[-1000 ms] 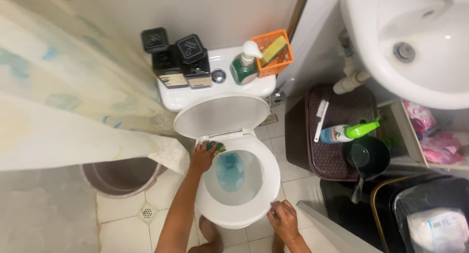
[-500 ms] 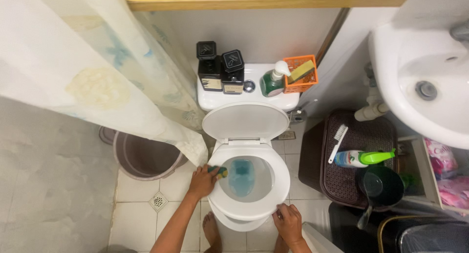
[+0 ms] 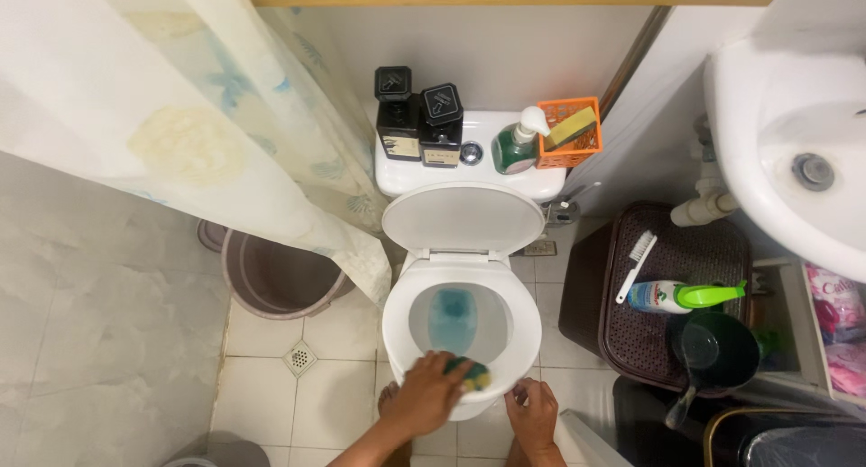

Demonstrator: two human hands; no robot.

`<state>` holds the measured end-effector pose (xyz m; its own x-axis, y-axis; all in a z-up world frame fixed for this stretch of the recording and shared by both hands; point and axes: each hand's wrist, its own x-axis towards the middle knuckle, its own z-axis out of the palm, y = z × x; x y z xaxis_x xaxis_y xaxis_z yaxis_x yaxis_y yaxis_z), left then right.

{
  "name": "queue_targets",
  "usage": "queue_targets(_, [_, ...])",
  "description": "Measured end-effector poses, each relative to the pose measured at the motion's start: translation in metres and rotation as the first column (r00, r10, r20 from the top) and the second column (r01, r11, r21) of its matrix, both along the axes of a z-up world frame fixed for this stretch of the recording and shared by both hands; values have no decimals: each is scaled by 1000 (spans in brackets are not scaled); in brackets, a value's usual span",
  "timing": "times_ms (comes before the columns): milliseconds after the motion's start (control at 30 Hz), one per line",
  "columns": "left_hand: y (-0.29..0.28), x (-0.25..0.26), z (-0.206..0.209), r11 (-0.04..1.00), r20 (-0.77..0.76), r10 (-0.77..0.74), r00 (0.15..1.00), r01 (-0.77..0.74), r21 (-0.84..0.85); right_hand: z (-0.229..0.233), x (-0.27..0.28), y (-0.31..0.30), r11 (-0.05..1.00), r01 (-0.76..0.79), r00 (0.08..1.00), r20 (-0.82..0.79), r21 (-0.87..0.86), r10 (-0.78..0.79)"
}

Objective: The person cleans a toilet by scrubbing the rim, seat, and bowl with a sponge and a toilet brush. They use cleaning agents visible in the bowl and on the sponge to wipe down the surfaces.

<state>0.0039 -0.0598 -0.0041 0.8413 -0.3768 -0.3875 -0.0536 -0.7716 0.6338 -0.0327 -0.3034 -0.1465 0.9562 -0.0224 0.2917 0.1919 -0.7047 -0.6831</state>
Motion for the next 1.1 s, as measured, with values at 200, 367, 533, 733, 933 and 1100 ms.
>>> queue_targets(200, [-57, 27, -14, 976, -59, -173, 983, 163, -145, -19, -9, 0, 996, 91, 996, -13, 22, -91])
queue_targets(367, [-97, 66, -63, 953, -39, -276, 960, 269, -139, -10, -14, 7, 990, 121, 993, 8, 66, -121])
queue_targets(533, [-129, 113, -132, 951, -108, -303, 947, 294, -95, -5, -14, 7, 990, 104, 994, -21, 96, -103])
queue_targets(733, [-129, 152, -209, 969, -24, -246, 969, 246, -9, -1, -11, 7, 994, 103, 994, -26, 38, -102])
queue_targets(933, [-111, 177, -263, 980, 101, -184, 978, 174, 100, 9, 1, 4, 997, 48, 999, 14, 68, -49])
queue_targets(1100, [-88, 196, -292, 966, 83, -172, 982, 152, 211, 15, 4, 2, 1000, -13, 1000, 21, -11, 13])
